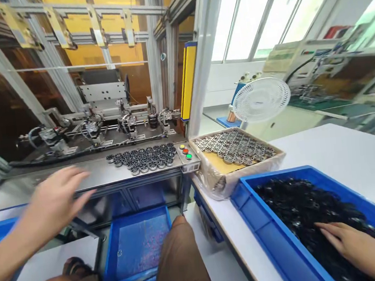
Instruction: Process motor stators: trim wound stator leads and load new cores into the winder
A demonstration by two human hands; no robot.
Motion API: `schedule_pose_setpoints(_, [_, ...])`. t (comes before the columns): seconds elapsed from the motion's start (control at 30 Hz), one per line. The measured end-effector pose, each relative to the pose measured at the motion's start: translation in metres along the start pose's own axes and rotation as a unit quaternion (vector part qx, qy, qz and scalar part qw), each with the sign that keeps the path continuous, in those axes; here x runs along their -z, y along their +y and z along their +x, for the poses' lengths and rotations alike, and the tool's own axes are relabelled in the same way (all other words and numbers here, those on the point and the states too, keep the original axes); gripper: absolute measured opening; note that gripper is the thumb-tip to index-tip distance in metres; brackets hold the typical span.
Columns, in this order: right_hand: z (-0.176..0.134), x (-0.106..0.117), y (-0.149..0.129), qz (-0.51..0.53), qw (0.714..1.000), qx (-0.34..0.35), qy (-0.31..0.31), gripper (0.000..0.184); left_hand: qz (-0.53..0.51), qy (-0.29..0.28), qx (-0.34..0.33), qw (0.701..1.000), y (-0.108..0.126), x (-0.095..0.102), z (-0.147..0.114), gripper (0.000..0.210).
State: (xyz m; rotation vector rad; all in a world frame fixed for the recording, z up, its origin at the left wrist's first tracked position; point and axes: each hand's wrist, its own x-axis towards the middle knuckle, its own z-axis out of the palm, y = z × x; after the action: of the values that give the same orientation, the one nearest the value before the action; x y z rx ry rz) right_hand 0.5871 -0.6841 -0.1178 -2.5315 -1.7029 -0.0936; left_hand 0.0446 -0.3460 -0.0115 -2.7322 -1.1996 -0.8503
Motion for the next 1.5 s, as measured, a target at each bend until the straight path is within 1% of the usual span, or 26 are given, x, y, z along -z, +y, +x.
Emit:
schedule_pose_setpoints(0.03, [-0.002, -0.005, 0.006, 0.022, 0.999, 0.046, -0.015, 0.023, -0.012, -0.003, -0.087, 0.996, 0.024, -0.011, 0.026, 0.032])
schedule_pose_setpoints(0.07, [-0.002, -0.008, 0.011, 0.041, 0.995, 0.093, -0.026, 0.023, -0.023, -0.028, -0.137, 0.990, 0.054, -0.028, 0.053, 0.027])
schedule_pose_setpoints(0.1, [-0.001, -0.010, 0.017, 0.052, 0.990, 0.130, -0.028, 0.025, -0.037, -0.049, -0.177, 0.982, 0.087, -0.049, 0.080, 0.022])
schedule_pose_setpoints(0.13, [-0.001, -0.011, 0.021, 0.056, 0.987, 0.149, -0.018, 0.029, -0.067, -0.096, -0.229, 0.966, 0.120, -0.074, 0.104, 0.018])
schedule_pose_setpoints(0.2, [-0.001, -0.012, 0.026, 0.059, 0.986, 0.154, 0.002, 0.036, -0.080, -0.126, -0.263, 0.953, 0.182, -0.123, 0.143, 0.015])
schedule_pose_setpoints(0.27, [-0.005, -0.012, 0.025, 0.057, 0.992, 0.106, 0.024, 0.036, -0.081, -0.148, -0.270, 0.948, 0.227, -0.165, 0.164, 0.020])
schedule_pose_setpoints(0.3, [-0.008, -0.013, 0.022, 0.059, 0.995, 0.079, 0.026, 0.034, -0.080, -0.157, -0.270, 0.947, 0.241, -0.180, 0.169, 0.022])
schedule_pose_setpoints(0.37, [-0.012, -0.014, 0.013, 0.064, 0.997, 0.039, 0.035, 0.031, -0.081, -0.177, -0.267, 0.944, 0.256, -0.203, 0.172, 0.022])
schedule_pose_setpoints(0.43, [-0.013, -0.013, 0.003, 0.061, 0.995, 0.022, 0.074, 0.030, -0.089, -0.193, -0.264, 0.941, 0.260, -0.217, 0.173, 0.025])
schedule_pose_setpoints(0.5, [-0.011, -0.009, -0.008, 0.057, 0.992, 0.030, 0.109, 0.030, -0.108, -0.204, -0.259, 0.938, 0.261, -0.225, 0.175, 0.030])
schedule_pose_setpoints(0.57, [-0.009, -0.003, -0.018, 0.066, 0.989, 0.056, 0.117, 0.029, -0.140, -0.212, -0.246, 0.935, 0.262, -0.227, 0.178, 0.031])
schedule_pose_setpoints(0.63, [-0.007, 0.004, -0.030, 0.091, 0.985, 0.077, 0.128, 0.026, -0.184, -0.216, -0.223, 0.933, 0.262, -0.225, 0.180, 0.023])
schedule_pose_setpoints(0.73, [-0.008, 0.018, -0.052, 0.133, 0.963, 0.122, 0.199, 0.019, -0.272, -0.212, -0.179, 0.922, 0.255, -0.214, 0.166, 0.005])
schedule_pose_setpoints(0.8, [-0.009, 0.030, -0.073, 0.145, 0.941, 0.163, 0.260, 0.016, -0.340, -0.211, -0.151, 0.904, 0.249, -0.207, 0.139, 0.003])
schedule_pose_setpoints(0.83, [-0.009, 0.037, -0.086, 0.147, 0.930, 0.181, 0.284, 0.015, -0.375, -0.215, -0.139, 0.891, 0.246, -0.204, 0.120, 0.007])
schedule_pose_setpoints(0.9, [-0.009, 0.050, -0.111, 0.163, 0.911, 0.209, 0.317, 0.011, -0.439, -0.232, -0.117, 0.860, 0.244, -0.201, 0.077, 0.026])
schedule_pose_setpoints(0.93, [-0.008, 0.055, -0.123, 0.178, 0.903, 0.223, 0.320, 0.009, -0.470, -0.246, -0.109, 0.840, 0.245, -0.200, 0.055, 0.037])
schedule_pose_setpoints(0.97, [-0.007, 0.059, -0.135, 0.198, 0.899, 0.236, 0.312, 0.009, -0.530, -0.266, -0.090, 0.800, 0.246, -0.198, 0.035, 0.044])
schedule_pose_setpoints(1.0, [-0.007, 0.062, -0.145, 0.219, 0.894, 0.246, 0.304, 0.011, -0.628, -0.293, -0.038, 0.720, 0.247, -0.196, 0.018, 0.049])
schedule_pose_setpoints(1.07, [-0.006, 0.064, -0.160, 0.260, 0.885, 0.251, 0.295, 0.014, -0.750, -0.337, 0.056, 0.566, 0.252, -0.188, -0.006, 0.057])
schedule_pose_setpoints(1.1, [-0.007, 0.063, -0.165, 0.279, 0.881, 0.245, 0.292, 0.016, -0.783, -0.347, 0.094, 0.508, 0.254, -0.181, -0.013, 0.060])
schedule_pose_setpoints(1.13, [-0.008, 0.063, -0.169, 0.295, 0.877, 0.240, 0.294, 0.017, -0.796, -0.352, 0.117, 0.478, 0.256, -0.174, -0.018, 0.063])
schedule_pose_setpoints(1.2, [-0.012, 0.060, -0.176, 0.320, 0.872, 0.233, 0.288, 0.018, -0.803, -0.351, 0.143, 0.459, 0.259, -0.159, -0.023, 0.068])
schedule_pose_setpoints(1.3, [-0.019, 0.057, -0.184, 0.345, 0.867, 0.235, 0.271, 0.019, -0.797, -0.358, 0.159, 0.460, 0.259, -0.140, -0.030, 0.068])
schedule_pose_setpoints(1.4, [-0.027, 0.055, -0.190, 0.351, 0.862, 0.244, 0.272, 0.022, -0.793, -0.341, 0.150, 0.483, 0.259, -0.133, -0.041, 0.068])
schedule_pose_setpoints(1.5, [-0.034, 0.057, -0.194, 0.338, 0.861, 0.255, 0.281, 0.025, -0.792, -0.313, 0.138, 0.506, 0.260, -0.134, -0.050, 0.067])
